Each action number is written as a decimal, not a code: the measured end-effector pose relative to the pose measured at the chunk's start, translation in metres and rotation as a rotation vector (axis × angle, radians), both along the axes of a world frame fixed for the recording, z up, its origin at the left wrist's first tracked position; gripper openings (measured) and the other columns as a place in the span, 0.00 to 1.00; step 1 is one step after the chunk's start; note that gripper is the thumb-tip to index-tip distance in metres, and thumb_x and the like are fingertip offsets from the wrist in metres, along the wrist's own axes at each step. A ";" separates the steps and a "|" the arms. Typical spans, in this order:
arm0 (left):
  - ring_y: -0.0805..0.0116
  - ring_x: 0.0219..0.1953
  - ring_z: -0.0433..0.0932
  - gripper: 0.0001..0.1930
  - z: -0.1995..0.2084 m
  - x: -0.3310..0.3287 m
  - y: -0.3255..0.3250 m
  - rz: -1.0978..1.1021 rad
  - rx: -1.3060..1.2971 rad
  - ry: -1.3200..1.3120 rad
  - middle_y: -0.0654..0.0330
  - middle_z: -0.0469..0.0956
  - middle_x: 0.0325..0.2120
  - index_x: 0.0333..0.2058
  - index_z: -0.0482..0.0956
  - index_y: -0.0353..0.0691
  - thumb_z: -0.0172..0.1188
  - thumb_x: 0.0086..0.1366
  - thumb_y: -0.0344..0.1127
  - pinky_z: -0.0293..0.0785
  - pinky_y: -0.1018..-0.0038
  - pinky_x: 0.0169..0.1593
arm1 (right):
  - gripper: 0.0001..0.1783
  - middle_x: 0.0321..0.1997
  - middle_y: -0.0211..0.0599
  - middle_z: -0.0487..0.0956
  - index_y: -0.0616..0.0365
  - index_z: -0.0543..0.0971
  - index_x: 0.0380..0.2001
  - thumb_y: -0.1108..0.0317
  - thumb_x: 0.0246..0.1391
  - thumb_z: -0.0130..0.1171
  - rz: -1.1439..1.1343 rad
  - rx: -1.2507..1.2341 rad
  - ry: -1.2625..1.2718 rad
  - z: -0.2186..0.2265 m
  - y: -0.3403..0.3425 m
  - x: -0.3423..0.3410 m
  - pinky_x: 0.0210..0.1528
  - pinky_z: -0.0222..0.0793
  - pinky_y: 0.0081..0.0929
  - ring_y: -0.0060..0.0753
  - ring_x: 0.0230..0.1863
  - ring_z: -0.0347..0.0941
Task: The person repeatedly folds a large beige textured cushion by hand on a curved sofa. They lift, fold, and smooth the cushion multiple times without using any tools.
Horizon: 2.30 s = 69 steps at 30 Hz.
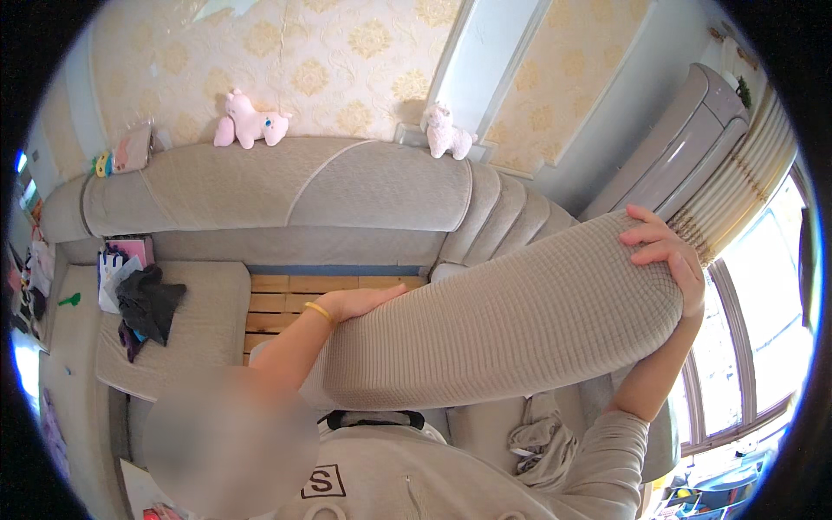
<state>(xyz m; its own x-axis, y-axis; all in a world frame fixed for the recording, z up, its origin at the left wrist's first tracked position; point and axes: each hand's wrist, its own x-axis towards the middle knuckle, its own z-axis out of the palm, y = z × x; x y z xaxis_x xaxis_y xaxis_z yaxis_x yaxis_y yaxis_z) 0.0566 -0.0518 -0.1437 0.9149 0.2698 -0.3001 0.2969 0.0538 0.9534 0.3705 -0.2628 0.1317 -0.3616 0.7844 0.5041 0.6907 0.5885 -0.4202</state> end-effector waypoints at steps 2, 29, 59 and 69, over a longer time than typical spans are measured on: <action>0.66 0.60 0.60 0.33 -0.017 -0.022 0.006 -0.014 -0.024 0.066 0.59 0.63 0.60 0.60 0.63 0.44 0.37 0.66 0.60 0.50 0.71 0.63 | 0.24 0.44 0.50 0.78 0.64 0.80 0.34 0.59 0.59 0.37 -0.035 0.124 0.022 -0.005 0.002 -0.012 0.61 0.53 0.53 0.58 0.56 0.66; 0.68 0.45 0.73 0.32 -0.091 -0.060 0.029 0.510 0.193 -0.200 0.60 0.76 0.43 0.50 0.72 0.34 0.68 0.50 0.48 0.66 0.71 0.51 | 0.09 0.47 0.32 0.78 0.59 0.78 0.37 0.69 0.58 0.50 -0.637 0.489 0.277 -0.058 0.131 0.017 0.56 0.61 0.24 0.27 0.50 0.70; 0.60 0.48 0.74 0.31 -0.134 -0.049 -0.032 0.264 0.141 -0.040 0.53 0.76 0.46 0.53 0.69 0.36 0.66 0.54 0.47 0.68 0.68 0.53 | 0.51 0.59 0.48 0.67 0.57 0.63 0.60 0.38 0.37 0.65 -1.340 0.079 0.493 -0.063 0.158 0.106 0.55 0.64 0.43 0.46 0.57 0.66; 0.59 0.44 0.77 0.30 -0.118 -0.038 -0.112 0.463 0.196 -0.004 0.49 0.77 0.42 0.51 0.70 0.32 0.64 0.56 0.47 0.70 0.69 0.49 | 0.43 0.53 0.45 0.73 0.56 0.68 0.57 0.41 0.42 0.64 -1.146 0.131 0.623 -0.077 0.151 0.124 0.54 0.64 0.36 0.40 0.53 0.69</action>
<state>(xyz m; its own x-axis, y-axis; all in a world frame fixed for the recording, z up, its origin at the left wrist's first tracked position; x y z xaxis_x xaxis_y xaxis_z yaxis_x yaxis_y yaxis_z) 0.0183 -0.1634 -0.2621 0.6867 0.6988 -0.2004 0.2807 -0.0006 0.9598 0.4946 -0.1120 0.0548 0.7933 0.4220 0.4389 0.5350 -0.1390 -0.8334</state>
